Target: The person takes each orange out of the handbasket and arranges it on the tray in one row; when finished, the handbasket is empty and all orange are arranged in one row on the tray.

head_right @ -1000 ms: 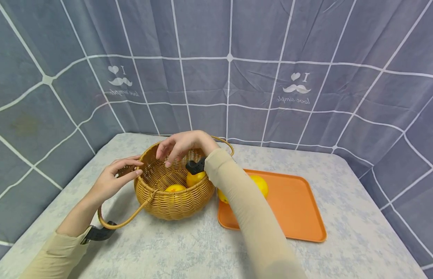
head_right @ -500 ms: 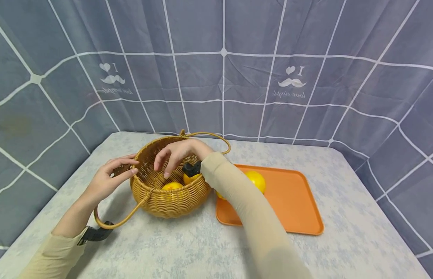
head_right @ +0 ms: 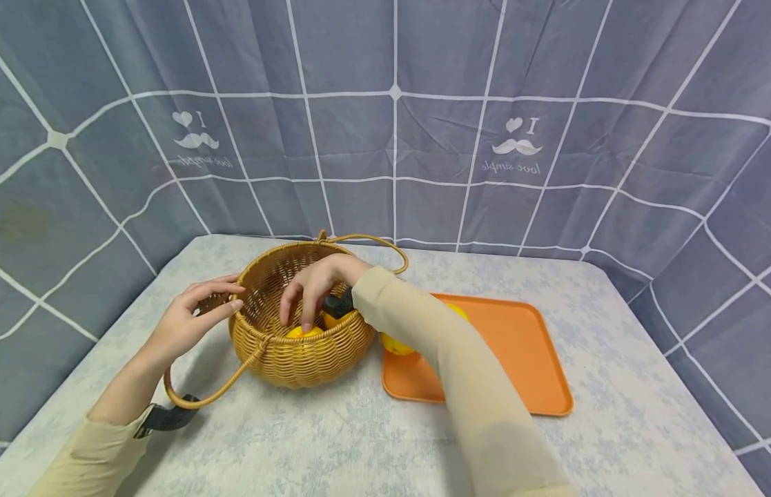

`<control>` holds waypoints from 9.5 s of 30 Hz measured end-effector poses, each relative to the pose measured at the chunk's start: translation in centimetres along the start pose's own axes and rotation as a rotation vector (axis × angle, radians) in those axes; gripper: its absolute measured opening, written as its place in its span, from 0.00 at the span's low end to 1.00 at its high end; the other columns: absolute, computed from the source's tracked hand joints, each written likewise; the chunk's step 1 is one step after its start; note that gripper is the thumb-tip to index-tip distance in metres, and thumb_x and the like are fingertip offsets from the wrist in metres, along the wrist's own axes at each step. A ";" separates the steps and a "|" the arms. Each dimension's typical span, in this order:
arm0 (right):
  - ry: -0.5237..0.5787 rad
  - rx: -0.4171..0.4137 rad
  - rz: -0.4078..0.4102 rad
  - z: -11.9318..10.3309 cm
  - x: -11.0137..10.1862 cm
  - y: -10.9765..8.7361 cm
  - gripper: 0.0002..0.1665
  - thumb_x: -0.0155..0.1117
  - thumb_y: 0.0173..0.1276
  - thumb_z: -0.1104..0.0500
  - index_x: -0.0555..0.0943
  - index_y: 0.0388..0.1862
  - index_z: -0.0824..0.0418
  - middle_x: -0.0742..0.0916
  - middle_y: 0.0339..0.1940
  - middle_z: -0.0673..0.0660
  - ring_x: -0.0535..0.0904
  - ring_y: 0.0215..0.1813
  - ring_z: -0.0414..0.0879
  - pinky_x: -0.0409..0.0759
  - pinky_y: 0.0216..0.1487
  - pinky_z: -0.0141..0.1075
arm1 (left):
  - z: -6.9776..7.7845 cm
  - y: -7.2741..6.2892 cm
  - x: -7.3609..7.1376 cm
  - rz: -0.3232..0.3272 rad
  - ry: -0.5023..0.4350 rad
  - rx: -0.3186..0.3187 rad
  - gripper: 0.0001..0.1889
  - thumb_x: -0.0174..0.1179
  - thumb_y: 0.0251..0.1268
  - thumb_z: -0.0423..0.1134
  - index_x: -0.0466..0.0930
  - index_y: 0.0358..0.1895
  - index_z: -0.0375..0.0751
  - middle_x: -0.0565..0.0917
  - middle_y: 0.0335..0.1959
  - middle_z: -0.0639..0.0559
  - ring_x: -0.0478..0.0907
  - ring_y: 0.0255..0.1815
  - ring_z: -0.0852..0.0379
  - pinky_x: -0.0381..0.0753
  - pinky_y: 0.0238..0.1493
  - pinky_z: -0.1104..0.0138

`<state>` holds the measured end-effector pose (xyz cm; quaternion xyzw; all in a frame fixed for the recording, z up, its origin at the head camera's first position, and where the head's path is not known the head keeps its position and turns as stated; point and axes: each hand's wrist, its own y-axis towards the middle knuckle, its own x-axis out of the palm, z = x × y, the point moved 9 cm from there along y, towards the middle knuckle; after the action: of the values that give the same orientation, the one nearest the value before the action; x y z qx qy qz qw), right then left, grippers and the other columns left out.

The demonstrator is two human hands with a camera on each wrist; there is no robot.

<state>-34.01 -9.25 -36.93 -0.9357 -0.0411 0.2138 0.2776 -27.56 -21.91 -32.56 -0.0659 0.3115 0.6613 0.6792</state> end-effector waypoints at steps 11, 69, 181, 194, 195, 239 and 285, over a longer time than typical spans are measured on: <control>0.009 -0.040 0.053 -0.1 -0.6 0.0 0.21 0.69 0.57 0.70 0.79 0.50 0.70 0.81 0.53 0.56 0.78 0.54 0.46 0.74 0.56 0.34 | 0.1 0.0 0.0 0.000 0.001 0.011 0.15 0.62 0.63 0.44 0.81 0.50 0.44 0.70 0.65 0.49 0.58 0.66 0.47 0.61 0.59 0.47; 0.008 -0.011 0.032 0.3 0.0 -0.5 0.34 0.67 0.56 0.71 0.72 0.63 0.62 0.76 0.60 0.52 0.71 0.59 0.41 0.74 0.55 0.34 | -0.1 -0.3 0.1 0.001 0.031 0.001 0.16 0.60 0.65 0.46 0.80 0.52 0.41 0.69 0.65 0.50 0.61 0.61 0.52 0.66 0.53 0.70; -0.203 -0.053 0.309 -0.7 -2.8 -0.7 0.40 0.66 0.51 0.63 0.65 0.65 0.57 0.71 0.57 0.54 0.69 0.51 0.47 0.74 0.48 0.34 | -0.2 -0.3 0.2 -0.002 -0.005 -0.010 0.15 0.60 0.65 0.46 0.80 0.51 0.43 0.69 0.65 0.50 0.59 0.63 0.50 0.65 0.52 0.76; -0.021 -0.204 0.358 -1.8 -3.4 -2.4 0.44 0.72 0.48 0.60 0.66 0.66 0.56 0.73 0.57 0.53 0.72 0.50 0.49 0.76 0.47 0.39 | 0.1 -0.4 0.2 -0.005 -0.008 0.012 0.17 0.60 0.65 0.44 0.79 0.52 0.39 0.69 0.65 0.48 0.60 0.62 0.50 0.66 0.50 0.78; -0.007 -0.205 0.383 -1.9 -3.6 -2.7 0.43 0.74 0.48 0.60 0.67 0.65 0.55 0.72 0.57 0.53 0.73 0.50 0.49 0.76 0.47 0.39 | 0.1 -0.4 0.2 -0.006 -0.007 0.013 0.16 0.60 0.65 0.44 0.79 0.52 0.39 0.68 0.65 0.49 0.60 0.62 0.50 0.66 0.51 0.78; 0.145 -0.105 1.593 6.6 3.6 -28.9 0.37 0.73 0.55 0.61 0.70 0.64 0.54 0.73 0.59 0.54 0.72 0.46 0.52 0.78 0.39 0.35 | 0.0 -0.5 0.0 0.013 -0.009 0.020 0.14 0.60 0.65 0.44 0.81 0.50 0.44 0.70 0.64 0.51 0.61 0.60 0.55 0.65 0.50 0.79; 0.152 -0.075 1.409 18.3 9.9 -32.3 0.48 0.71 0.52 0.71 0.54 0.67 0.59 0.67 0.59 0.50 0.70 0.51 0.40 0.70 0.49 0.24 | 0.0 -0.4 0.2 0.000 -0.009 0.015 0.16 0.59 0.66 0.44 0.80 0.52 0.40 0.70 0.65 0.51 0.61 0.61 0.55 0.66 0.50 0.78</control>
<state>-31.44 29.07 -37.09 -0.7611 0.5860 0.2749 0.0429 -27.24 -21.83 -32.79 -0.0578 0.3134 0.6593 0.6810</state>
